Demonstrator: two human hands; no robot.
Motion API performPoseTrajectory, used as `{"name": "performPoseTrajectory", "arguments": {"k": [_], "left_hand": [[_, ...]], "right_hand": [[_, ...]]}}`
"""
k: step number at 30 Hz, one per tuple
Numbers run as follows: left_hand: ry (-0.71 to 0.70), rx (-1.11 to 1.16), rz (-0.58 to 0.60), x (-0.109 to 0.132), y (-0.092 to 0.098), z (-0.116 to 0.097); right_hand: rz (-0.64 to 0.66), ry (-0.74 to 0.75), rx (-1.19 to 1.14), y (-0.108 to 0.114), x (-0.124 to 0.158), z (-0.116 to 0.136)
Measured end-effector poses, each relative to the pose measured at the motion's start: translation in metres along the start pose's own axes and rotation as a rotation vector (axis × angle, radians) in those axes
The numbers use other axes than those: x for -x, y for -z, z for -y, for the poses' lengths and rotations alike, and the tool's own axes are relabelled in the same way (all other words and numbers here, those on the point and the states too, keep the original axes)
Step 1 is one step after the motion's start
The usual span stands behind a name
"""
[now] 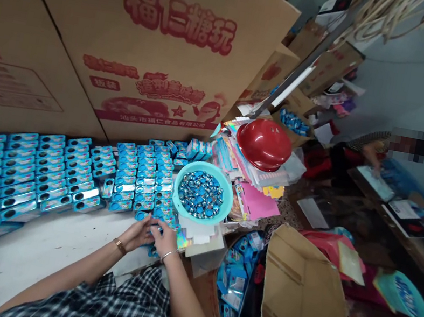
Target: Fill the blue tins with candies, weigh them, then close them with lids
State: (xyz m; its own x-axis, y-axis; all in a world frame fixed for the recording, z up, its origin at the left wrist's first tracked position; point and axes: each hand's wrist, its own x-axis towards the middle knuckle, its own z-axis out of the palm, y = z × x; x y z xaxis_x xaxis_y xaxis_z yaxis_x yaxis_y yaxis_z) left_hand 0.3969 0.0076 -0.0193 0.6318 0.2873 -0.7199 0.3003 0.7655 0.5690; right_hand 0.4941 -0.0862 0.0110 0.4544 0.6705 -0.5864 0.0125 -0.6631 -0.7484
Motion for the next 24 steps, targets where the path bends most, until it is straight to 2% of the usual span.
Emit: {"name": "performPoseTrajectory", "arguments": {"k": [4,8,12,17,21,24], "left_hand": [[0.006,0.028,0.004,0.001,0.004,0.002],[-0.009,-0.065,-0.080,0.009,0.011,0.005],[-0.045,-0.294,-0.206,0.025,0.027,0.011],[-0.099,-0.662,-0.395,0.038,0.044,0.023],[-0.085,-0.841,-0.498,0.032,0.044,0.033],[-0.042,-0.916,-0.520,0.022,0.042,0.039]], "right_hand": [[-0.039,0.013,0.024,0.009,0.000,-0.004],[-0.099,-0.035,-0.011,0.025,-0.013,-0.018],[-0.034,-0.089,-0.009,0.041,-0.023,-0.033],[0.081,-0.115,0.060,0.044,-0.026,-0.037],[0.077,-0.120,0.212,0.042,-0.030,-0.035],[0.054,-0.096,0.351,0.041,-0.031,-0.031]]}}
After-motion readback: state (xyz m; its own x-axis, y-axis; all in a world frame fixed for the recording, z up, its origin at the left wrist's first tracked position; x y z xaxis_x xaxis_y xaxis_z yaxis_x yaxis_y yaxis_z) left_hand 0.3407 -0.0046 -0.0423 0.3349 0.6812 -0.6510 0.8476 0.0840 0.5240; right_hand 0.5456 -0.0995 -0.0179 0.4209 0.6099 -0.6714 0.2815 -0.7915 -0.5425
